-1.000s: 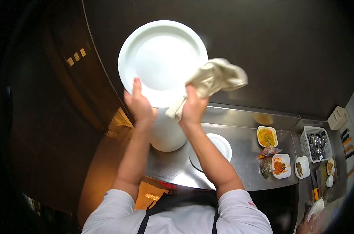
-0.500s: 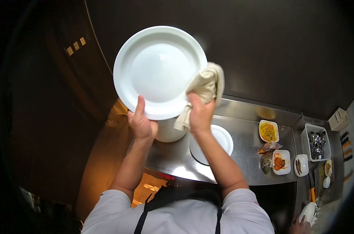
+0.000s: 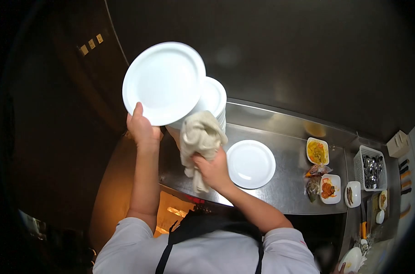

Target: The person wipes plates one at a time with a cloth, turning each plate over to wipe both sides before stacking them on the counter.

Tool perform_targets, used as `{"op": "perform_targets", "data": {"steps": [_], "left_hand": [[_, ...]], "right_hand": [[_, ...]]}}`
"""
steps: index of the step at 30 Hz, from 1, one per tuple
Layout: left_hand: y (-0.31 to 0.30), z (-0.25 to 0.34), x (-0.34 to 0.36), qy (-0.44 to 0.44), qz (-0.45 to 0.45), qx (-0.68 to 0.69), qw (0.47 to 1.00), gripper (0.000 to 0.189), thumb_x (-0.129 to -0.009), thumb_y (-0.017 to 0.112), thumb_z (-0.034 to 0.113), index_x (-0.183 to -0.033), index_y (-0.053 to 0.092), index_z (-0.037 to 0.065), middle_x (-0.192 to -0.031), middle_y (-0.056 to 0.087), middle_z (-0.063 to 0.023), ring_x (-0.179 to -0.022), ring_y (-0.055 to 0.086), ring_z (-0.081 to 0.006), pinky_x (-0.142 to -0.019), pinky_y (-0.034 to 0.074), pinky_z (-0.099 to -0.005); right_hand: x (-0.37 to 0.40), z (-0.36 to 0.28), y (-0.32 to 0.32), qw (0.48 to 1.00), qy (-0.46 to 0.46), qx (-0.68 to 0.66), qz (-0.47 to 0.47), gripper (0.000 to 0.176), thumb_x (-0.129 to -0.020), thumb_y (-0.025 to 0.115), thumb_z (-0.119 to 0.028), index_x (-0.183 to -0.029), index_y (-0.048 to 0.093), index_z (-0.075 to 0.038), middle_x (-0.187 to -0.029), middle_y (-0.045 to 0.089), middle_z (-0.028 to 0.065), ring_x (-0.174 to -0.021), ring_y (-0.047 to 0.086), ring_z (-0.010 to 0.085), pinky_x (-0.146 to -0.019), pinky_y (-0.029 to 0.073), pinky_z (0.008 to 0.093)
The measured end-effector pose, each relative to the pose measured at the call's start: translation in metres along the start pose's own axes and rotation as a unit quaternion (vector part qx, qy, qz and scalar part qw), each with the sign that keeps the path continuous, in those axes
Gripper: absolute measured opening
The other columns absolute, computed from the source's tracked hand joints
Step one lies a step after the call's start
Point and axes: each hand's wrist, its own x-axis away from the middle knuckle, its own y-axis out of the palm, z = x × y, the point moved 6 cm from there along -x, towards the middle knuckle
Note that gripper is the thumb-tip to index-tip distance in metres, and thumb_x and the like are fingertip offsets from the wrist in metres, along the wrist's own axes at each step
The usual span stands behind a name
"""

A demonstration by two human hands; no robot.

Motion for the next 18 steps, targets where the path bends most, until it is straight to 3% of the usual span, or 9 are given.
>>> {"op": "perform_targets", "data": {"steps": [2, 6, 9, 15, 18], "left_hand": [[-0.013, 0.006, -0.001, -0.014, 0.011, -0.038, 0.999, 0.044, -0.097, 0.042, 0.001, -0.139, 0.039, -0.007, -0.138, 0.049, -0.0229, -0.125, 0.053, -0.0339, -0.105, 0.045, -0.0445], [-0.048, -0.012, -0.006, -0.075, 0.023, -0.057, 0.995, 0.052, -0.091, 0.038, -0.008, -0.143, 0.035, -0.006, -0.142, 0.045, -0.0236, -0.130, 0.049, -0.0357, -0.109, 0.042, -0.0454], [-0.057, -0.023, -0.003, -0.096, 0.040, -0.047, 0.993, 0.055, -0.090, 0.038, -0.009, -0.144, 0.033, -0.005, -0.142, 0.045, -0.0237, -0.131, 0.047, -0.0361, -0.109, 0.043, -0.0458], [-0.052, -0.030, 0.006, -0.022, 0.030, -0.129, 0.991, 0.054, -0.084, 0.045, -0.005, -0.138, 0.042, -0.009, -0.137, 0.052, -0.0207, -0.126, 0.052, -0.0315, -0.107, 0.041, -0.0405], [-0.048, -0.052, 0.010, -0.020, -0.012, -0.134, 0.991, 0.052, -0.087, 0.045, -0.003, -0.138, 0.038, -0.007, -0.137, 0.050, -0.0196, -0.125, 0.050, -0.0300, -0.109, 0.035, -0.0383]], "right_hand": [[0.005, 0.017, -0.025, 0.995, 0.038, -0.082, 0.032, 0.034, -0.087, 0.065, -0.004, -0.120, 0.057, 0.000, -0.113, 0.065, 0.0079, -0.100, 0.064, 0.0163, -0.089, 0.051, 0.0311], [0.001, 0.004, -0.069, 0.983, 0.027, -0.090, 0.159, 0.034, -0.092, 0.067, -0.012, -0.122, 0.056, 0.000, -0.112, 0.065, 0.0068, -0.098, 0.062, 0.0139, -0.086, 0.050, 0.0288], [-0.002, -0.005, -0.084, 0.977, 0.001, -0.079, 0.198, 0.034, -0.092, 0.067, -0.011, -0.122, 0.056, 0.000, -0.113, 0.064, 0.0069, -0.099, 0.061, 0.0140, -0.089, 0.048, 0.0286], [0.000, 0.005, -0.105, 0.970, 0.001, -0.096, 0.223, 0.036, -0.093, 0.066, -0.011, -0.124, 0.054, 0.000, -0.115, 0.063, 0.0074, -0.103, 0.061, 0.0151, -0.093, 0.047, 0.0297], [0.002, 0.012, -0.113, 0.964, 0.005, -0.111, 0.241, 0.036, -0.093, 0.065, -0.012, -0.125, 0.053, 0.000, -0.117, 0.063, 0.0078, -0.105, 0.060, 0.0155, -0.095, 0.046, 0.0300]]}}
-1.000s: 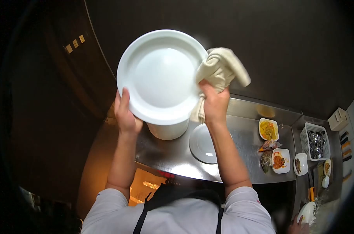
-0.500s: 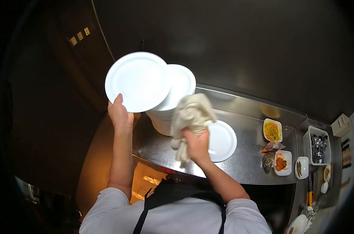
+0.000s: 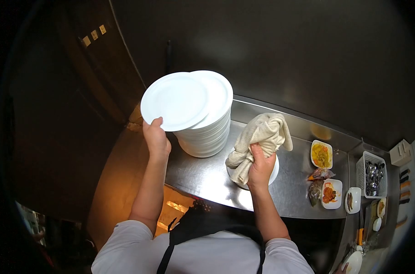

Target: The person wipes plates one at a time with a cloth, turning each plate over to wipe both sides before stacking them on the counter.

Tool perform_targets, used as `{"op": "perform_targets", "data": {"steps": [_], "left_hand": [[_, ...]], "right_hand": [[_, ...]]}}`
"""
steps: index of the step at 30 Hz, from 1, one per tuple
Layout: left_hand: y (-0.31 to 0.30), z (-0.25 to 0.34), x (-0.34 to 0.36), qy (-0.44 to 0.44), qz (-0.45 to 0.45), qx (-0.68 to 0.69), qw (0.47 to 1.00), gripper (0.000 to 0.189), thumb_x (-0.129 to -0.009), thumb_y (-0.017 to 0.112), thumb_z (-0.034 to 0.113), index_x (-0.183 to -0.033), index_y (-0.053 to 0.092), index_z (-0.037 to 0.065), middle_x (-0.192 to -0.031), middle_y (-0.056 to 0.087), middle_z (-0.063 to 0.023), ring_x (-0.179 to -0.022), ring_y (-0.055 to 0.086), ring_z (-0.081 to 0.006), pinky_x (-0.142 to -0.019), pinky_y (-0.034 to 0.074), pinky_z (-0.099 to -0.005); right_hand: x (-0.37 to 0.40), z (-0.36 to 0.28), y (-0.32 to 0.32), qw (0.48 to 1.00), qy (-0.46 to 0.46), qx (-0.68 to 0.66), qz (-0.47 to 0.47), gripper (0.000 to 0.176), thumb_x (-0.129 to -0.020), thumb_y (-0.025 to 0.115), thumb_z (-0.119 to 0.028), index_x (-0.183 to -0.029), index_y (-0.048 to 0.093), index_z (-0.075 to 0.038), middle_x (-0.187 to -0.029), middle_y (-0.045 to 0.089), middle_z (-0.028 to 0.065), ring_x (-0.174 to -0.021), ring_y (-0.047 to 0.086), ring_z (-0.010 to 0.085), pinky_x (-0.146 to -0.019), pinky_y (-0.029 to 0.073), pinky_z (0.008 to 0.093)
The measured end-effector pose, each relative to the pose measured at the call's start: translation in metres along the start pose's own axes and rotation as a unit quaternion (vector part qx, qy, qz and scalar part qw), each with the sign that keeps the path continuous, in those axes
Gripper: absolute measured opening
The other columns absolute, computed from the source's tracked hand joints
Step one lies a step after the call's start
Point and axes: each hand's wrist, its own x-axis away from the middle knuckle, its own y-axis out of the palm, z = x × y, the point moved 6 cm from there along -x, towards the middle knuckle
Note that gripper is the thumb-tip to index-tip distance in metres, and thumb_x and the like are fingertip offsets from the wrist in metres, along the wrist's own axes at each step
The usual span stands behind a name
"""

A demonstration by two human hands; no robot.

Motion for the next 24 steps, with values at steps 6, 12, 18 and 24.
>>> {"op": "perform_targets", "data": {"steps": [6, 12, 18, 24], "left_hand": [[0.015, -0.021, -0.007, 0.001, -0.011, -0.064, 0.998, 0.054, -0.088, 0.046, 0.001, -0.139, 0.033, -0.008, -0.139, 0.046, -0.0214, -0.129, 0.046, -0.0301, -0.111, 0.032, -0.0384], [0.003, -0.045, -0.018, -0.015, -0.038, -0.246, 0.968, 0.073, -0.095, 0.049, 0.010, -0.153, 0.007, -0.008, -0.159, 0.014, -0.0275, -0.149, 0.016, -0.0336, -0.120, 0.014, -0.0392], [-0.013, -0.019, 0.081, 0.137, -0.193, -0.281, 0.930, 0.055, -0.096, 0.058, 0.013, -0.142, 0.032, -0.003, -0.141, 0.044, -0.0188, -0.123, 0.050, -0.0215, -0.098, 0.043, -0.0339], [-0.035, -0.169, 0.158, -0.198, -0.343, -0.489, 0.777, 0.043, -0.089, 0.069, 0.032, -0.109, 0.064, -0.005, -0.094, 0.071, -0.0203, -0.085, 0.070, -0.0311, -0.077, 0.054, -0.0383]], "right_hand": [[0.001, -0.001, -0.009, 1.000, 0.010, 0.013, 0.024, 0.037, -0.093, 0.064, -0.012, -0.125, 0.053, 0.001, -0.118, 0.062, 0.0083, -0.106, 0.060, 0.0162, -0.095, 0.046, 0.0302], [-0.005, -0.003, -0.025, 0.998, -0.002, 0.043, 0.043, 0.039, -0.093, 0.063, -0.013, -0.127, 0.052, 0.003, -0.119, 0.062, 0.0102, -0.107, 0.060, 0.0179, -0.095, 0.046, 0.0311], [-0.022, -0.022, -0.061, 0.992, -0.041, 0.043, 0.110, 0.040, -0.094, 0.061, -0.014, -0.129, 0.050, 0.004, -0.120, 0.061, 0.0123, -0.108, 0.060, 0.0193, -0.096, 0.046, 0.0326], [-0.038, -0.023, -0.084, 0.991, -0.050, 0.044, 0.118, 0.041, -0.097, 0.059, -0.018, -0.133, 0.049, -0.001, -0.122, 0.060, 0.0100, -0.108, 0.061, 0.0192, -0.093, 0.051, 0.0344]]}}
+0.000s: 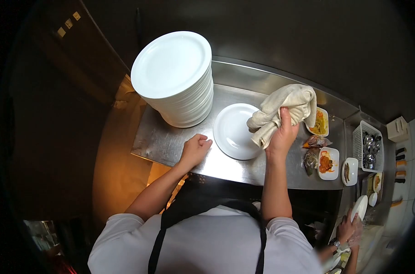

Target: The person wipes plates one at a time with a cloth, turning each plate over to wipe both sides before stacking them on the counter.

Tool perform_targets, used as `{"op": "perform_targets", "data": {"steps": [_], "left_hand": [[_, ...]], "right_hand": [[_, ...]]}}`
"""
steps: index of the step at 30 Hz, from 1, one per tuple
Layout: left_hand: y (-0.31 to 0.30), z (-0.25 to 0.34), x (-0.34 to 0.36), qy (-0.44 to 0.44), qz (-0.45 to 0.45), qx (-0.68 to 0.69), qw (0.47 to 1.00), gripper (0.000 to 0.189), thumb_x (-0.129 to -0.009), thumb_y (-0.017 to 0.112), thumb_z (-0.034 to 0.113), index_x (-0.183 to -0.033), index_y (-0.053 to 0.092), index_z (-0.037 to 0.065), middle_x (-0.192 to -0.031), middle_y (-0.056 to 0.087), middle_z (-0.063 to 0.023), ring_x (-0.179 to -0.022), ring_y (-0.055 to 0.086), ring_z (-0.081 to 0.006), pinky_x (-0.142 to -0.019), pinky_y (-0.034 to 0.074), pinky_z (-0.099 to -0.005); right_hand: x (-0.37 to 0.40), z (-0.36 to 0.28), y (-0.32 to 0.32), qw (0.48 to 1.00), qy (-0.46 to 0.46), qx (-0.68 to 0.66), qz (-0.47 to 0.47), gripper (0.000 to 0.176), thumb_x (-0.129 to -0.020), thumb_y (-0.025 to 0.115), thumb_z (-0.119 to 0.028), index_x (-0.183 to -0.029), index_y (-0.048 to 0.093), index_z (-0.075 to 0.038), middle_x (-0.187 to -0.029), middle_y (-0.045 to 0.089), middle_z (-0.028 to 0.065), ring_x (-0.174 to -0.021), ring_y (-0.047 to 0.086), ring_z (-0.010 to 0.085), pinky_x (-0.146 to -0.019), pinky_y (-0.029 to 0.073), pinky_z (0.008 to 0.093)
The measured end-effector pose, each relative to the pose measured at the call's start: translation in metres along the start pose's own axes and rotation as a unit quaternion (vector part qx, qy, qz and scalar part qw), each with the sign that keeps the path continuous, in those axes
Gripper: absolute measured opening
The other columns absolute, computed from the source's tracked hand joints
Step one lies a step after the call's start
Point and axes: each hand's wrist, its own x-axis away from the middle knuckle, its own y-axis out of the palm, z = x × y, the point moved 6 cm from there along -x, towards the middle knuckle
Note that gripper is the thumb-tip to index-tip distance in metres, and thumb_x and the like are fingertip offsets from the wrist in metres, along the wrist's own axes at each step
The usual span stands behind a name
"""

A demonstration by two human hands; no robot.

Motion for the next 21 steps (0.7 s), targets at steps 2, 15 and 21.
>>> {"op": "perform_targets", "data": {"steps": [2, 15, 21], "left_hand": [[0.013, 0.006, -0.018, -0.022, -0.020, -0.052, 0.998, 0.046, -0.087, 0.070, 0.036, -0.108, 0.064, -0.006, -0.094, 0.070, -0.0227, -0.087, 0.070, -0.0340, -0.078, 0.055, -0.0400], [0.085, 0.009, -0.066, -0.126, 0.095, 0.398, 0.903, 0.035, -0.082, 0.052, -0.002, -0.116, 0.044, -0.004, -0.108, 0.059, -0.0191, -0.095, 0.061, -0.0263, -0.086, 0.053, -0.0415], [0.099, 0.029, -0.067, -0.076, 0.039, 0.396, 0.914, 0.040, -0.093, 0.058, 0.005, -0.130, 0.048, -0.007, -0.117, 0.062, -0.0200, -0.102, 0.064, -0.0254, -0.086, 0.055, -0.0379]], "right_hand": [[-0.005, 0.000, -0.006, 1.000, -0.013, 0.007, -0.003, 0.040, -0.097, 0.059, -0.018, -0.132, 0.049, -0.001, -0.121, 0.060, 0.0098, -0.108, 0.061, 0.0191, -0.093, 0.051, 0.0344], [-0.003, 0.050, -0.082, 0.990, 0.037, 0.133, 0.040, 0.042, -0.089, 0.067, -0.012, -0.126, 0.052, 0.002, -0.118, 0.062, 0.0107, -0.104, 0.061, 0.0193, -0.093, 0.047, 0.0319], [0.068, 0.116, -0.058, 0.923, 0.093, 0.323, -0.187, 0.047, -0.092, 0.066, -0.024, -0.127, 0.051, 0.003, -0.124, 0.058, 0.0191, -0.112, 0.058, 0.0309, -0.100, 0.043, 0.0400]]}}
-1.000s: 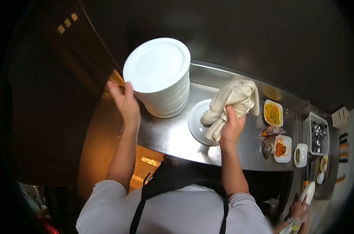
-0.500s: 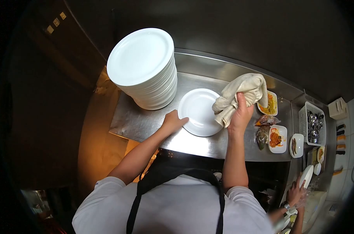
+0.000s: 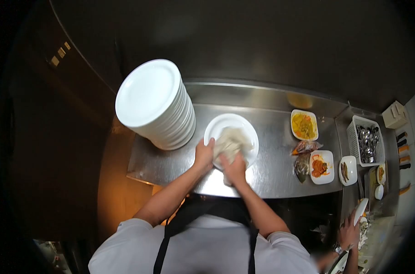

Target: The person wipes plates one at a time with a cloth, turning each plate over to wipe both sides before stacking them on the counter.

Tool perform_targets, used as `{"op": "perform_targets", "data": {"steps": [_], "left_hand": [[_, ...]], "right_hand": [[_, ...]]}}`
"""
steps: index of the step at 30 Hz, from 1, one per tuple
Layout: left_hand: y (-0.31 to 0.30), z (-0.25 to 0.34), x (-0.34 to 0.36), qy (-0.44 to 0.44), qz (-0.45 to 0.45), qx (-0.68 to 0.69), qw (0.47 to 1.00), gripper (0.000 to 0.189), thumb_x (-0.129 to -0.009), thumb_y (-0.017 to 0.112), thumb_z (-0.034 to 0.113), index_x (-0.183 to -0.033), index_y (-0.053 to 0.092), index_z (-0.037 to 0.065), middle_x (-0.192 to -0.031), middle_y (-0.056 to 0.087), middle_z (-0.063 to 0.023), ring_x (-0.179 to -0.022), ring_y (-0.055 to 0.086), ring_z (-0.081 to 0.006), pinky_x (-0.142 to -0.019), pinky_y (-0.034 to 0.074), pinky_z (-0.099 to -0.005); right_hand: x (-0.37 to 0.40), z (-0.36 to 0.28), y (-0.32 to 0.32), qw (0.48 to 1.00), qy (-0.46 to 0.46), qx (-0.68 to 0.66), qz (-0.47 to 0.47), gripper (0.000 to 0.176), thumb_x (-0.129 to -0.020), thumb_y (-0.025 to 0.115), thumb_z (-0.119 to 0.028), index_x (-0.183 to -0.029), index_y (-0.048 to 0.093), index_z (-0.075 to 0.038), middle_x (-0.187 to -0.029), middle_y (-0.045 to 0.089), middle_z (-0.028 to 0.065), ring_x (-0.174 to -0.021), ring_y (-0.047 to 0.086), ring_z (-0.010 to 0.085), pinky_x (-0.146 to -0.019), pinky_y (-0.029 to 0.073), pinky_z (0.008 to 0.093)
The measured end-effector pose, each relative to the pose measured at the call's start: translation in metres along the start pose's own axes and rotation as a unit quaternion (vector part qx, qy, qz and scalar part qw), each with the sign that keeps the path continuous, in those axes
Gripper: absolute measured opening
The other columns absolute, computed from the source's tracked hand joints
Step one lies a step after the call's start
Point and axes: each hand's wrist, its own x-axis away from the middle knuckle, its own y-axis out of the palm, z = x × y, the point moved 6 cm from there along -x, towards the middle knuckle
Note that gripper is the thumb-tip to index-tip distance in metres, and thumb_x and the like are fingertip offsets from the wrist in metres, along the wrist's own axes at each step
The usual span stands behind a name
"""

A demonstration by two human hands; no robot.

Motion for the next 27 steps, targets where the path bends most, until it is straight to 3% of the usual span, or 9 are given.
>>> {"op": "perform_targets", "data": {"steps": [1, 3, 4, 6, 11, 17, 20, 23, 27], "left_hand": [[0.009, 0.007, 0.006, -0.011, -0.086, 0.130, 0.988, 0.030, -0.094, 0.056, 0.003, -0.122, 0.055, -0.007, -0.111, 0.065, -0.0168, -0.097, 0.066, -0.0240, -0.085, 0.056, -0.0376], [0.009, 0.014, 0.014, 0.029, -0.078, 0.114, 0.990, 0.030, -0.092, 0.061, 0.009, -0.117, 0.061, -0.007, -0.104, 0.069, -0.0162, -0.089, 0.067, -0.0227, -0.077, 0.054, -0.0355], [0.009, 0.023, 0.017, 0.071, -0.071, 0.027, 0.995, 0.028, -0.092, 0.060, 0.007, -0.116, 0.062, -0.006, -0.105, 0.069, -0.0148, -0.090, 0.066, -0.0213, -0.078, 0.054, -0.0340], [0.009, 0.043, 0.024, 0.150, -0.048, -0.145, 0.977, 0.024, -0.091, 0.059, 0.004, -0.114, 0.062, -0.005, -0.106, 0.069, -0.0119, -0.092, 0.066, -0.0186, -0.080, 0.053, -0.0308], [0.022, 0.106, 0.056, 0.259, -0.041, -0.161, 0.952, 0.025, -0.095, 0.060, 0.012, -0.115, 0.065, -0.001, -0.092, 0.071, -0.0083, -0.082, 0.062, -0.0102, -0.074, 0.050, -0.0276], [0.027, 0.197, 0.106, 0.434, -0.042, -0.118, 0.892, 0.033, -0.096, 0.062, 0.012, -0.125, 0.062, -0.003, -0.086, 0.073, -0.0115, -0.076, 0.064, -0.0100, -0.070, 0.052, -0.0280], [0.021, 0.221, 0.105, 0.426, -0.081, -0.082, 0.897, 0.032, -0.096, 0.063, 0.011, -0.124, 0.062, -0.005, -0.094, 0.073, -0.0121, -0.083, 0.065, -0.0108, -0.074, 0.052, -0.0269], [0.024, 0.242, 0.113, 0.447, -0.089, -0.056, 0.888, 0.034, -0.097, 0.063, 0.015, -0.125, 0.061, -0.005, -0.099, 0.072, -0.0116, -0.089, 0.064, -0.0119, -0.079, 0.051, -0.0266], [0.025, 0.268, 0.123, 0.524, -0.039, -0.046, 0.850, 0.039, -0.098, 0.063, 0.021, -0.127, 0.059, -0.005, -0.104, 0.071, -0.0106, -0.094, 0.063, -0.0129, -0.083, 0.050, -0.0272]], "right_hand": [[0.001, 0.002, 0.016, 0.994, -0.051, 0.087, -0.051, 0.050, -0.094, 0.063, -0.028, -0.130, 0.050, 0.003, -0.129, 0.055, 0.0228, -0.116, 0.055, 0.0355, -0.104, 0.040, 0.0429], [-0.005, -0.012, 0.030, 0.980, -0.162, 0.107, -0.049, 0.054, -0.097, 0.053, -0.033, -0.137, 0.047, 0.002, -0.137, 0.048, 0.0277, -0.129, 0.042, 0.0426, -0.113, 0.028, 0.0468], [-0.013, -0.019, 0.034, 0.988, -0.113, 0.019, -0.101, 0.055, -0.097, 0.048, -0.033, -0.141, 0.045, 0.000, -0.139, 0.046, 0.0277, -0.135, 0.032, 0.0446, -0.116, 0.021, 0.0477], [-0.035, -0.037, 0.033, 0.981, -0.161, 0.060, -0.088, 0.055, -0.096, 0.050, -0.032, -0.140, 0.045, 0.000, -0.139, 0.047, 0.0270, -0.135, 0.032, 0.0453, -0.116, 0.022, 0.0485], [-0.095, -0.086, 0.017, 0.941, -0.286, 0.168, 0.068, 0.052, -0.091, 0.061, -0.023, -0.136, 0.049, 0.001, -0.136, 0.050, 0.0241, -0.129, 0.042, 0.0442, -0.112, 0.028, 0.0495], [-0.132, -0.154, -0.053, 0.918, -0.264, -0.057, 0.291, 0.046, -0.091, 0.067, -0.024, -0.129, 0.053, 0.000, -0.124, 0.061, 0.0203, -0.116, 0.057, 0.0373, -0.101, 0.042, 0.0430], [-0.128, -0.198, -0.064, 0.901, -0.293, -0.049, 0.316, 0.039, -0.095, 0.065, -0.023, -0.123, 0.057, 0.003, -0.113, 0.066, 0.0164, -0.107, 0.063, 0.0289, -0.094, 0.047, 0.0356], [-0.120, -0.236, -0.049, 0.831, -0.439, 0.081, 0.331, 0.037, -0.096, 0.063, -0.022, -0.123, 0.057, 0.002, -0.115, 0.066, 0.0145, -0.107, 0.062, 0.0266, -0.093, 0.047, 0.0359], [-0.086, -0.267, 0.014, 0.854, -0.485, 0.108, 0.153, 0.030, -0.091, 0.062, -0.010, -0.120, 0.064, -0.004, -0.115, 0.067, 0.0126, -0.110, 0.062, 0.0323, -0.098, 0.045, 0.0443]]}}
